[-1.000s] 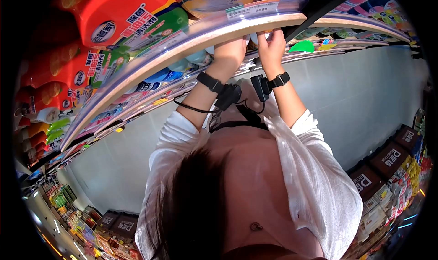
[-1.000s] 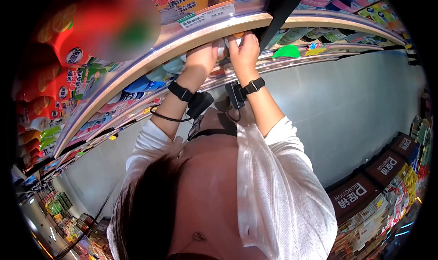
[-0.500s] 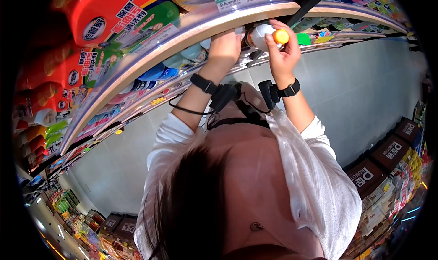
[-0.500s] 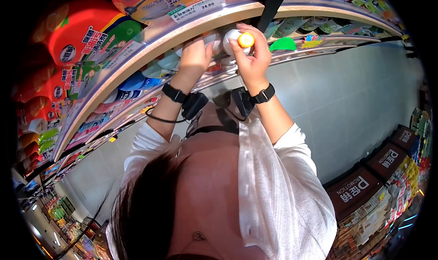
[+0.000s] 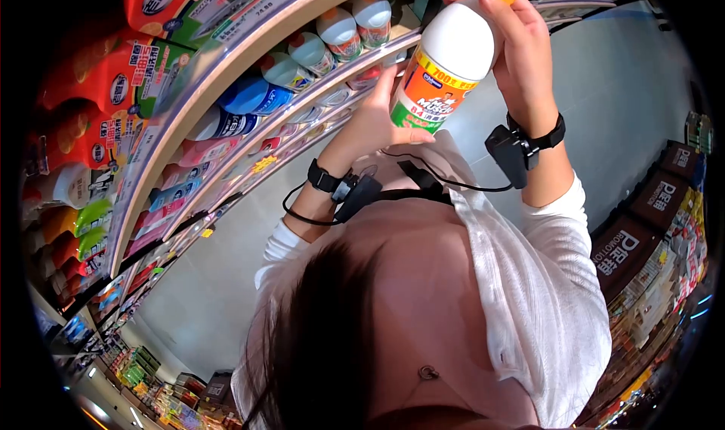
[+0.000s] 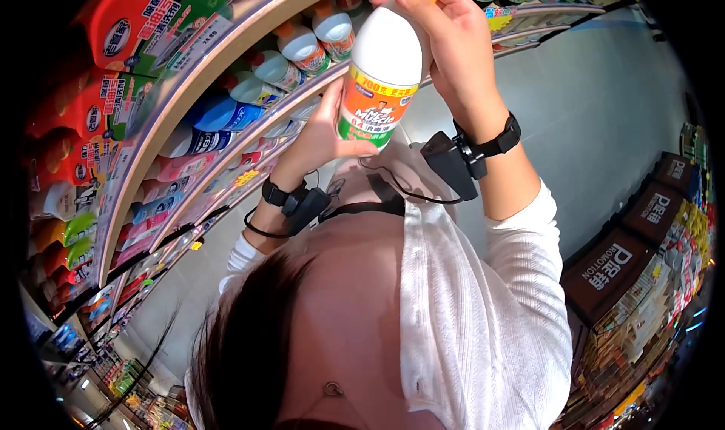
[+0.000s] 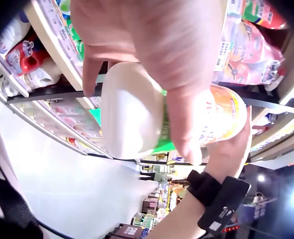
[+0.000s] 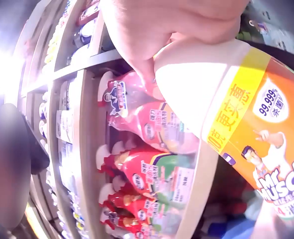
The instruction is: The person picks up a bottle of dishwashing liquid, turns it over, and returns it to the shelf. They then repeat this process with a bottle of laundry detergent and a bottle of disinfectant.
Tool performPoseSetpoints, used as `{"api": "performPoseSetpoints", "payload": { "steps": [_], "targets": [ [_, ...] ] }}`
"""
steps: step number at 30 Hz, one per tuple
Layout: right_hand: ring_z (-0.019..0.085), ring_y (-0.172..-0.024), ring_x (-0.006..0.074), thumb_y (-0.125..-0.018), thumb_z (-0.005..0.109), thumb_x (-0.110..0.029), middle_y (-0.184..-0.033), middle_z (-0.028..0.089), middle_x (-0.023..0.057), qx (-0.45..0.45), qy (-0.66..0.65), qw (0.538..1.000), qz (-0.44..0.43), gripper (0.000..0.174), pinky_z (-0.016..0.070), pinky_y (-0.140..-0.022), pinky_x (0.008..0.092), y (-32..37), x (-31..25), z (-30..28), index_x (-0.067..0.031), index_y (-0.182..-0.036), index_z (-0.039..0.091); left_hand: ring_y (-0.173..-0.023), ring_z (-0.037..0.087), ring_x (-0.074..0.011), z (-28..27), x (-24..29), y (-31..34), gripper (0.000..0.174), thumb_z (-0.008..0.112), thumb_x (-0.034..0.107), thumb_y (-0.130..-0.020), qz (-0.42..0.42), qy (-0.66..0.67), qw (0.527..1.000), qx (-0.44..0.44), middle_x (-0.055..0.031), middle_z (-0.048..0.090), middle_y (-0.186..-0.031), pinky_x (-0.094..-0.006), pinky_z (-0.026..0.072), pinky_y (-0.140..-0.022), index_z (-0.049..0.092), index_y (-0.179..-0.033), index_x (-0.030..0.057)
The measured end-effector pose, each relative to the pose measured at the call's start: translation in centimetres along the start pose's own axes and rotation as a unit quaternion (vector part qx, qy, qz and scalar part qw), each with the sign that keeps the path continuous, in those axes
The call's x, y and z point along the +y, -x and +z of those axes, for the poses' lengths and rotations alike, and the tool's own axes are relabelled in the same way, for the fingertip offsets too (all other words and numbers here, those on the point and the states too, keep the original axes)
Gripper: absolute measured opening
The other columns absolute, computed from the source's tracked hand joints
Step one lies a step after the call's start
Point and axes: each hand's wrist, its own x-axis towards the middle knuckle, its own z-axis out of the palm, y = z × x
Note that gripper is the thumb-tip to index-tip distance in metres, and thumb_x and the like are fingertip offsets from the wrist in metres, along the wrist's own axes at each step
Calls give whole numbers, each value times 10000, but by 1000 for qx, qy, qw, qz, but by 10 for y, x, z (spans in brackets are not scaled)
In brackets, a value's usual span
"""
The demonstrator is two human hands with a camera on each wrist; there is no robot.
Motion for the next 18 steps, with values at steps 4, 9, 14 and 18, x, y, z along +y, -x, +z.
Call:
{"api": "performPoseSetpoints", "payload": {
  "steps": [4,9,14,18],
  "targets": [
    [620,-782,125,-899,584,-168,-852,646,63,-11,-86,995,57,143,500,-723,248,8,-15,25,-26,-912,596,-1106,519,-187,0,28,24,940,873,169,-553,-77,112,990,-38,-103,530,-1204,-331,429,-935,339,-1310,10],
    [620,-791,129,-914,569,-200,-871,640,60,-81,-96,989,72,178,507,-722,260,-2,-7,28,-28,-955,582,-1045,543,-156,4,38,37,846,821,160,-590,-73,138,988,0,-77,544,-1173,-310,438,-914,371,-1293,17],
    [620,-853,157,-943,513,-258,-937,634,78,-159,-240,946,148,271,507,-773,287,-18,9,22,-24,-1076,550,-1055,545,-152,15,48,34,798,815,147,-619,-114,216,969,21,-62,562,-1155,-311,437,-919,390,-1286,36],
    [620,-934,183,-919,540,-263,-1038,628,111,-219,-302,898,232,344,498,-841,301,-25,31,3,-5,-1146,530,-1075,540,-150,28,48,24,781,804,125,-641,-132,283,949,50,-59,559,-1171,-315,437,-923,387,-1297,56]
  ]
}}
